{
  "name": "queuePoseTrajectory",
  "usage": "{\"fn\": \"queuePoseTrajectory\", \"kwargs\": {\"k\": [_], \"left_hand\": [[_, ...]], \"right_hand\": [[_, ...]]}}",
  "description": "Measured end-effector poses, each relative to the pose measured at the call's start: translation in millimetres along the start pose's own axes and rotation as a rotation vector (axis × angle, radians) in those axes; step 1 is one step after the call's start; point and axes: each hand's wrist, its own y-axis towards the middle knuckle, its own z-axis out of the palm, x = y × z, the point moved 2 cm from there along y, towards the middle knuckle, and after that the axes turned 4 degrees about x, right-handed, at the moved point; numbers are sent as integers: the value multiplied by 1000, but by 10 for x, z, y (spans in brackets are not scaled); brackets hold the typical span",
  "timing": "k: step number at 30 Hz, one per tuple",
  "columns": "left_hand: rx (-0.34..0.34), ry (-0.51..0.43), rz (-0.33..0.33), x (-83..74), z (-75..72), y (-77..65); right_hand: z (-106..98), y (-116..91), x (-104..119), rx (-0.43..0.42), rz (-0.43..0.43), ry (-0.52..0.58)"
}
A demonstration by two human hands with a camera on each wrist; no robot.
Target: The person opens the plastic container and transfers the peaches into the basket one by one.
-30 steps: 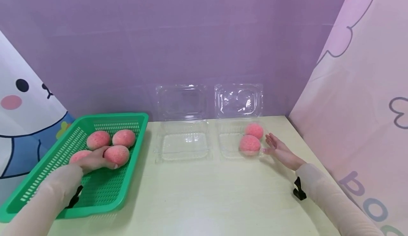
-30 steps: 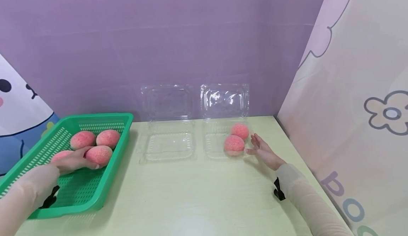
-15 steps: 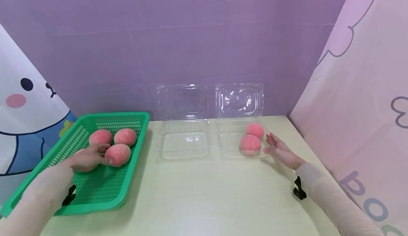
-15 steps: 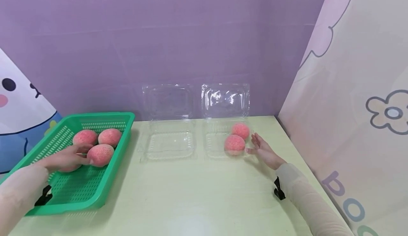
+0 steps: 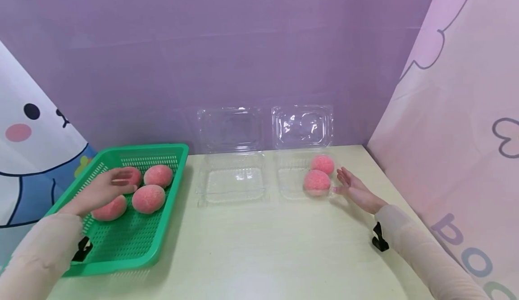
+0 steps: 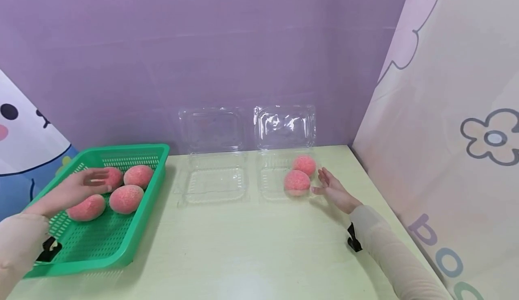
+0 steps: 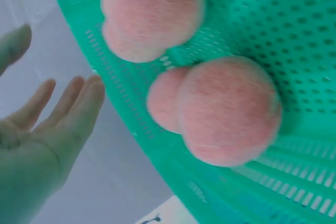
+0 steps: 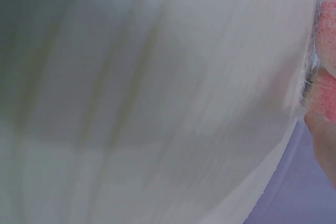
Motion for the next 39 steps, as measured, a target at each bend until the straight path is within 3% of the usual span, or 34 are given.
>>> {"fn": "queuePoseTrajectory", "kwargs": {"k": [8,14,19,25,32,39], "left_hand": [[-119,-82,19,-405,-76,-5],[-169,-136,58,-827,13,37],[-162,-216,82,-1128,175,113],[-118,-243,137,-1420,423,342],[-82,-218,244,-1683,779,620],[-6,-223,261,-1863,1088,832]], "right_hand": [[1,-10,29,1,-7,5],[-4,-9,43,-6,-2,-9],[3,-21,55,-6,11,-32],[14,-31,68,-11,13,-30],[15,-37,68,-5,8,-8],[4,-16,46,-12,-1,-10]]}}
